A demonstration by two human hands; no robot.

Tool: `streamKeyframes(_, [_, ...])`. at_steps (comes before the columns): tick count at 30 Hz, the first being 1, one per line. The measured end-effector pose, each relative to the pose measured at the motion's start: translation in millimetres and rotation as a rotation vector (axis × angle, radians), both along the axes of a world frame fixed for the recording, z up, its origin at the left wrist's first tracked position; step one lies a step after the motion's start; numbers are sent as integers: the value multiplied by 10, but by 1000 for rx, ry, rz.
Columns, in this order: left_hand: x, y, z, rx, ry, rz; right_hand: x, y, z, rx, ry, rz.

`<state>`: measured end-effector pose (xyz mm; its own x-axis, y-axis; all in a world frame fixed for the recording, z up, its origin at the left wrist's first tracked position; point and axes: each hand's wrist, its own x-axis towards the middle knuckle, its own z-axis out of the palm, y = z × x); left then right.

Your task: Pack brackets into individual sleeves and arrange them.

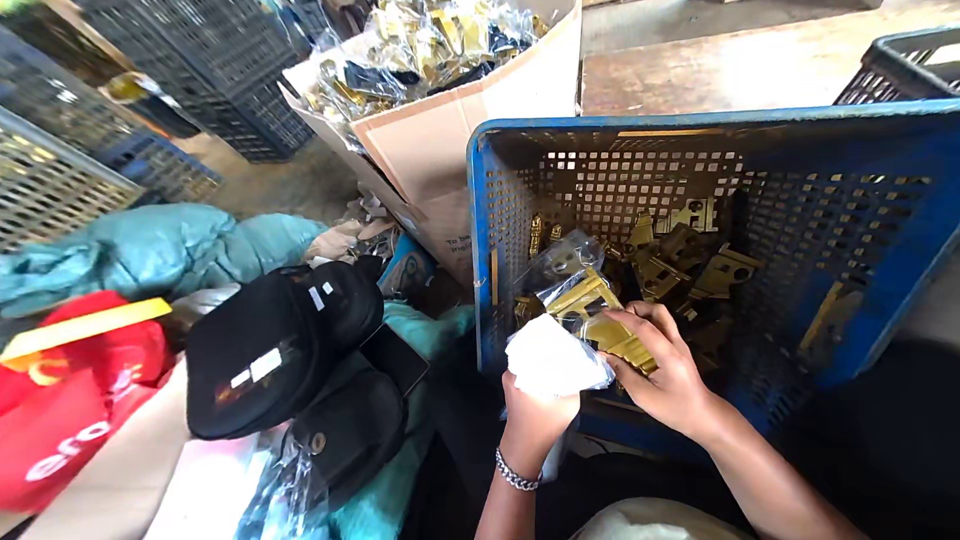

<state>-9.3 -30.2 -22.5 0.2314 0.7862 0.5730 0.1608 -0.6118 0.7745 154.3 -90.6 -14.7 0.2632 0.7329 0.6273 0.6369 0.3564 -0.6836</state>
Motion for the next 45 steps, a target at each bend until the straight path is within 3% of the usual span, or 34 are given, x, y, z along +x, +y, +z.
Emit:
streamKeyframes(2, [30,-56,-2,-124,-132,-21,15,2,7,-10,23,-18])
streamKeyframes(5, [89,-65,216,-601,-508,-15,32,-12,34,-61,93,-40])
streamKeyframes(7, [86,-15,309,-762,-629,-44,37,-20,38,-75,128,-47])
streamKeyframes(11, [132,7,244,-587,-426,-104,-10,-18,59,-70,172,-13])
streamKeyframes(15, [122,87,59,-165,-74,-31,-23,-53,138,-151,257,9])
streamKeyframes(18, [117,91,48,37,25,65,-12,-71,133,-175,262,24])
streamKeyframes(22, [103,107,19,43,22,51,-15,-55,91,-129,192,5])
streamKeyframes(27, [43,-216,222,-210,55,-229,56,9,9,-167,55,58])
streamKeyframes(30, [-35,-153,189,-227,27,-291,93,7,-8,-173,-31,56])
streamKeyframes(32, [-173,-111,178,-277,19,-234,183,-67,131,-384,-83,110])
streamKeyframes(33, [-243,-90,183,-359,-10,-181,258,-98,291,-611,-106,202])
streamKeyframes(35, [-354,1,170,-566,-208,-58,432,-13,604,-1061,-237,472])
streamKeyframes(36, [-408,47,174,-637,-317,-14,511,37,742,-1123,-312,597])
streamKeyframes(37, [-469,85,170,-678,-391,21,599,55,926,-1029,-346,666])
streamKeyframes(38, [-516,113,158,-694,-425,53,695,44,1097,-750,-321,634])
streamKeyframes(40, [-546,139,128,-667,-434,69,751,200,1309,-68,-151,350])
streamKeyframes(41, [-536,130,115,-634,-420,43,714,344,1395,142,-59,194])
streamKeyframes(43, [-474,51,157,-558,-320,-42,559,498,1347,221,-21,-34])
streamKeyframes(45, [-350,-40,250,-488,-207,-86,260,383,1028,-79,-66,113])
